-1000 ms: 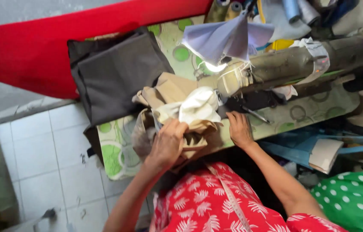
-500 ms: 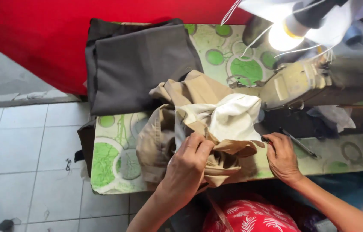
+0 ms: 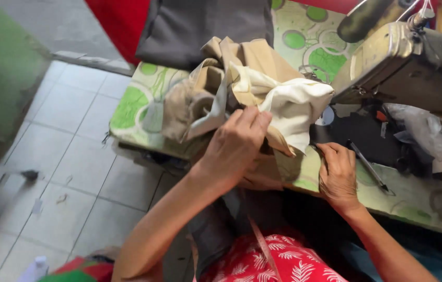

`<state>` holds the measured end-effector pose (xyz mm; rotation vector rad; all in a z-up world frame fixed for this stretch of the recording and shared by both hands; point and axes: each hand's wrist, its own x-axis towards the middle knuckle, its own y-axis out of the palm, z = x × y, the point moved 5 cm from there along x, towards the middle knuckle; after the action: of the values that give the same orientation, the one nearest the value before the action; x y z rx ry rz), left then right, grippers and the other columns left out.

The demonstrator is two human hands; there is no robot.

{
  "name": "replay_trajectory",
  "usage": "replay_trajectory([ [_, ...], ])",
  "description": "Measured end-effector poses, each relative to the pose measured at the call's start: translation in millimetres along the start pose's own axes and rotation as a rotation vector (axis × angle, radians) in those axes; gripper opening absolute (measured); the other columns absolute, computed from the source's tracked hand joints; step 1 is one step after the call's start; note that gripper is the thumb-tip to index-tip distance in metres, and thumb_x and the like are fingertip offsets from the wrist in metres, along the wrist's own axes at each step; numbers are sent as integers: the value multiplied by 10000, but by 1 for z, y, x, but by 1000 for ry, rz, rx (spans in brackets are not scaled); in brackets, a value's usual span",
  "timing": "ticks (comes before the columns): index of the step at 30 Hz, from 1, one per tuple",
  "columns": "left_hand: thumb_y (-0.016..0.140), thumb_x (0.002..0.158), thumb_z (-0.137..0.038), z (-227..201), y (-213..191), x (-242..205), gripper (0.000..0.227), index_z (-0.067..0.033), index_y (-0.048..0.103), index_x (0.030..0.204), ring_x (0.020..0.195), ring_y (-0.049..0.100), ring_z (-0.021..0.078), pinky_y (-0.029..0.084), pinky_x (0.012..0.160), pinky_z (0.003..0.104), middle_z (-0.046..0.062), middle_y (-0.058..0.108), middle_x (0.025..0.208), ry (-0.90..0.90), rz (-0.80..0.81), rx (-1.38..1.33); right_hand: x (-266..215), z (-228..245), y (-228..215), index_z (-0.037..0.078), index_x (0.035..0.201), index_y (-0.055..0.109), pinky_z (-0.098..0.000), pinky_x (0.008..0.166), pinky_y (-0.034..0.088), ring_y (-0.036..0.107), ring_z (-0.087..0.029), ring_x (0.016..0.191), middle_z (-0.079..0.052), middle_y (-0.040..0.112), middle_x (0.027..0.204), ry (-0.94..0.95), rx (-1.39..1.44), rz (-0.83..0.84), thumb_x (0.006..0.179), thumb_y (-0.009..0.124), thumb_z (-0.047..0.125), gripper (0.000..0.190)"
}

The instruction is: Repairing the waistband of a pair of beige pants by inspecting and adjusting the fabric at a sewing station.

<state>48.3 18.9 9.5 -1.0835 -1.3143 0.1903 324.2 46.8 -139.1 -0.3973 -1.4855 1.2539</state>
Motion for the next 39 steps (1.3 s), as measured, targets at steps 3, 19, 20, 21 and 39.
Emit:
replay_trajectory([
  [3, 759, 719, -28, -4, 21, -9, 374, -34, 586, 1050, 806, 591, 292, 543, 776, 371, 101, 516, 895, -19, 21, 64, 0, -2, -10, 112, 1270, 682, -427, 968, 510, 592, -308, 1057, -74, 585, 1152, -43, 11, -32, 970, 605, -4, 330],
  [19, 767, 808, -67, -24, 5, -26, 190, -190, 655, 901, 934, 720, 245, 578, 846, 366, 1, 651, 844, -470, -4, -548, 65, 93, -69, 35, 1145, 707, -448, 943, 513, 677, -353, 1057, -118, 674, 1104, -264, 694, -187, 942, 768, 69, 215],
  [20, 784, 818, -73, -23, 0, -27, 207, -184, 656, 938, 956, 722, 243, 581, 858, 367, 10, 656, 868, -476, 24, -549, 75, 81, -59, 58, 1099, 730, -443, 847, 534, 720, -352, 916, -105, 713, 925, -187, 795, -135, 978, 734, -26, 148],
  [21, 784, 818, -73, -23, -7, -27, 207, -184, 656, 938, 956, 722, 243, 581, 858, 367, 10, 656, 868, -485, 15, -542, 85, 78, -58, 58, 1099, 730, -443, 847, 534, 720, -352, 916, -105, 713, 925, -198, 801, -129, 978, 734, -26, 148],
  [39, 714, 837, -26, -36, 18, -8, 469, -200, 557, 1244, 921, 714, 323, 595, 767, 472, 37, 632, 878, -364, 110, -417, 74, 94, -113, 135, 1006, 765, -349, 832, 528, 689, -227, 841, -28, 717, 1011, -374, 701, -97, 882, 901, 155, 185],
])
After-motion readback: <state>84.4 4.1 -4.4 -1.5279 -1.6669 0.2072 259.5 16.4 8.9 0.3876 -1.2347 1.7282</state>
